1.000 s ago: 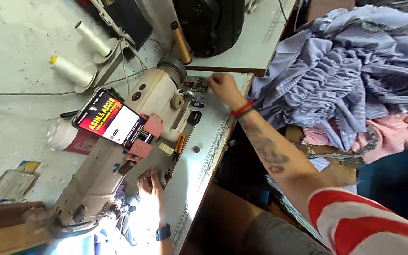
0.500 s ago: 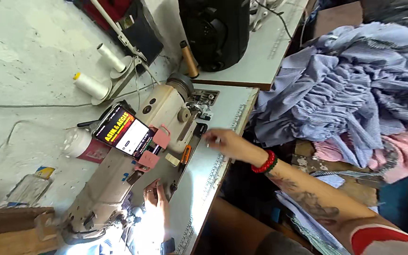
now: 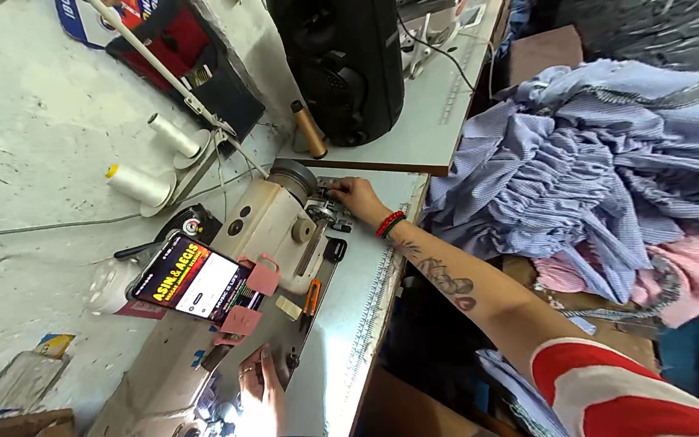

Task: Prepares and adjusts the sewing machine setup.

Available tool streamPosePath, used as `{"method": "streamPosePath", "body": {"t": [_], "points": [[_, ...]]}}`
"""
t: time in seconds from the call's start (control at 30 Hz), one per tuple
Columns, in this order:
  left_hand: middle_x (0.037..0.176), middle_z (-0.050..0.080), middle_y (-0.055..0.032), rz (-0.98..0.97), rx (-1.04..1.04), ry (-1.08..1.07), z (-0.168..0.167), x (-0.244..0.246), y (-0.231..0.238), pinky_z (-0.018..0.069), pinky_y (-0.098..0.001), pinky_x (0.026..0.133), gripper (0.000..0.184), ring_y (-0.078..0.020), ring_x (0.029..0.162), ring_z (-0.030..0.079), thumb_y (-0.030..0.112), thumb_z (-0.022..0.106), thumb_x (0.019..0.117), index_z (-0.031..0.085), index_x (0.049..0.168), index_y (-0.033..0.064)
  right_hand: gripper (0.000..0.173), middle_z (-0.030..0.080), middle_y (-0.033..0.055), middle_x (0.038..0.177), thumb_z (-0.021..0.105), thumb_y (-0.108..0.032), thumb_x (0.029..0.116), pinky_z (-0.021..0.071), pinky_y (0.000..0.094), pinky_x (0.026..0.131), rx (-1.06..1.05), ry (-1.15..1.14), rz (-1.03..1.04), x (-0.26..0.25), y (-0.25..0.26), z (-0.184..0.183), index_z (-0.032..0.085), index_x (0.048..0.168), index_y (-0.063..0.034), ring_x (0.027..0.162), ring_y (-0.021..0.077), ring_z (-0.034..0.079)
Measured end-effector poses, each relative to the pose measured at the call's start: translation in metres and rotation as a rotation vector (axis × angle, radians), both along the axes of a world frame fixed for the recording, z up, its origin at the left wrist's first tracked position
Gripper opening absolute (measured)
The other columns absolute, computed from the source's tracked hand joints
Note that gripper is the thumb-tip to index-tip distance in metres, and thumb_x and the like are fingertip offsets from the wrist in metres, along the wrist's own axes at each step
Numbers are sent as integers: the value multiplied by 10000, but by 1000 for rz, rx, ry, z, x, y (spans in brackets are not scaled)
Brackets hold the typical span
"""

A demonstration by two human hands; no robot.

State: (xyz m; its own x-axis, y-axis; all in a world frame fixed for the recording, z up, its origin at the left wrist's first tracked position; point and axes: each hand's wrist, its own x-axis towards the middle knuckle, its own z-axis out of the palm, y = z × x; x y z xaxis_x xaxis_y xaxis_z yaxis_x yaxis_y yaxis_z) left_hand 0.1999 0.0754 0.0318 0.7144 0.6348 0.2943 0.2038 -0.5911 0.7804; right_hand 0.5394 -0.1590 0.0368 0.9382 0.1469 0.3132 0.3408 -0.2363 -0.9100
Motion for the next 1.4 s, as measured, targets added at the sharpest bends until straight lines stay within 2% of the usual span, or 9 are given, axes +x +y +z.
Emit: {"method": "streamPosePath", "body": {"t": [0.33,0.47,0.63,0.73,0.9,1.0,1.07,1.17,1.4], "points": [[1038,666,-96,-20,23,-1,-1,4,-1,530,-240,855,246,-91,942,640,184,557,1020,707,1077,-3,166,744,131,944,656,-127,995,558,449,863,-4,-102,136,11,-5,-7,756,1052,-7,871,224,702],[1017,677,-73,-24,19,33,-1,4,-1,523,-212,839,266,-52,913,640,222,567,1029,708,1073,1,254,654,100,809,599,-197,1043,507,401,742,12,-78,207,12,-9,-5,702,919,-2,754,182,614],[1032,666,-92,-18,33,-9,-3,5,-2,519,-230,879,230,-86,965,632,162,563,1013,711,1052,-10,257,671,226,1163,594,-193,1032,457,580,1008,-264,-7,342,65,-14,20,760,1021,3,1146,374,615],[1021,667,-92,-11,53,12,-3,4,-1,516,-235,872,230,-89,955,628,159,564,1014,716,1046,-10,229,665,260,1195,711,-241,944,451,662,1010,-542,-4,326,98,13,22,783,1010,-34,1190,457,591],[1047,667,-100,-26,47,44,0,2,-1,525,-233,878,231,-88,961,636,145,552,1023,708,1074,-17,336,586,320,1302,774,-208,888,437,686,1001,-760,93,322,98,46,25,709,1046,81,1299,510,499],[1026,670,-84,-18,43,40,-1,1,0,524,-225,862,233,-77,943,633,155,551,1024,715,1067,-4,274,631,297,1245,725,-172,917,441,666,1015,-707,74,370,99,47,25,719,1051,67,1242,477,558],[1012,671,-66,-32,36,70,-1,0,4,538,-209,823,262,-59,905,640,204,544,1043,707,1088,4,220,683,264,1117,639,-114,968,485,623,955,-542,80,411,95,34,31,705,1093,54,1091,415,646],[1062,675,-98,-42,41,78,2,0,1,524,-256,895,264,-97,982,637,186,542,1033,709,1101,-7,248,674,229,1054,548,-152,1055,499,560,920,-411,127,436,77,4,41,650,1180,37,993,354,651],[1073,675,-81,-34,50,49,2,1,-2,521,-245,906,245,-93,1006,636,193,551,1027,725,1075,28,199,751,149,1016,593,-154,1028,524,644,888,-647,-195,411,36,-48,25,779,1087,-116,994,372,706]]}}
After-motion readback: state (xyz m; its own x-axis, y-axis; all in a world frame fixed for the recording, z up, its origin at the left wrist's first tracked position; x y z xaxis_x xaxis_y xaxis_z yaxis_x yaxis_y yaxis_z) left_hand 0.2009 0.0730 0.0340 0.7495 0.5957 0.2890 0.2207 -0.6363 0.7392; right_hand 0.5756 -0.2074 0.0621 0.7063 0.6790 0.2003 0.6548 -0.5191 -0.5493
